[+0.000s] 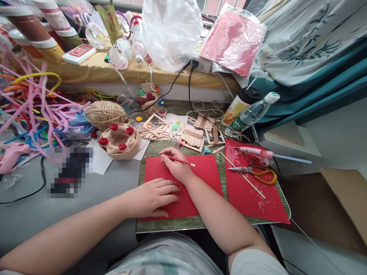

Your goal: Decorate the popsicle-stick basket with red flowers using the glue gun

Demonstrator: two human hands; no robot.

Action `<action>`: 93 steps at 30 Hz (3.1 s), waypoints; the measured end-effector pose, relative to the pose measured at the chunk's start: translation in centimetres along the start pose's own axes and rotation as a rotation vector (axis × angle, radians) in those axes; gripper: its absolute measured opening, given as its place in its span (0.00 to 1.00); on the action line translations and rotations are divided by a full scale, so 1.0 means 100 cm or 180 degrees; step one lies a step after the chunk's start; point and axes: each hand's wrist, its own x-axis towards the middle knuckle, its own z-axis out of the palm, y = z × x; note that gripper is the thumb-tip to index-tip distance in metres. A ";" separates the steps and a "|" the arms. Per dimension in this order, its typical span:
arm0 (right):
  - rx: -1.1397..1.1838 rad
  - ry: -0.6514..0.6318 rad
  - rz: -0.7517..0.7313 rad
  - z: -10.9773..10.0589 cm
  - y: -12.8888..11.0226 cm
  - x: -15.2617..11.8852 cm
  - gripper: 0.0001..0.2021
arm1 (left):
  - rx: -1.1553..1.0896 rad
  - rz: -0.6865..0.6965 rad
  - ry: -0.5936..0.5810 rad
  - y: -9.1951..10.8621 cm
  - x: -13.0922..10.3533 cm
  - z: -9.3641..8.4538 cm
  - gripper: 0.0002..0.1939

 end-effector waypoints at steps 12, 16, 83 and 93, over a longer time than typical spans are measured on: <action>-0.1024 0.0490 -0.0651 0.008 -0.021 -0.017 0.10 | -0.0289 -0.0279 -0.0277 -0.002 -0.007 0.013 0.43; -0.2307 0.0071 -0.1136 -0.002 -0.040 0.014 0.11 | -0.0360 -0.0280 -0.0260 0.000 -0.010 0.008 0.44; -0.2721 -0.0632 -0.1569 -0.034 -0.003 -0.043 0.13 | 0.0631 -0.1609 -0.0308 0.019 -0.012 0.010 0.55; -0.2668 -0.0573 -0.1283 -0.038 -0.001 -0.050 0.17 | 0.0750 -0.1787 -0.0132 0.019 -0.011 0.014 0.49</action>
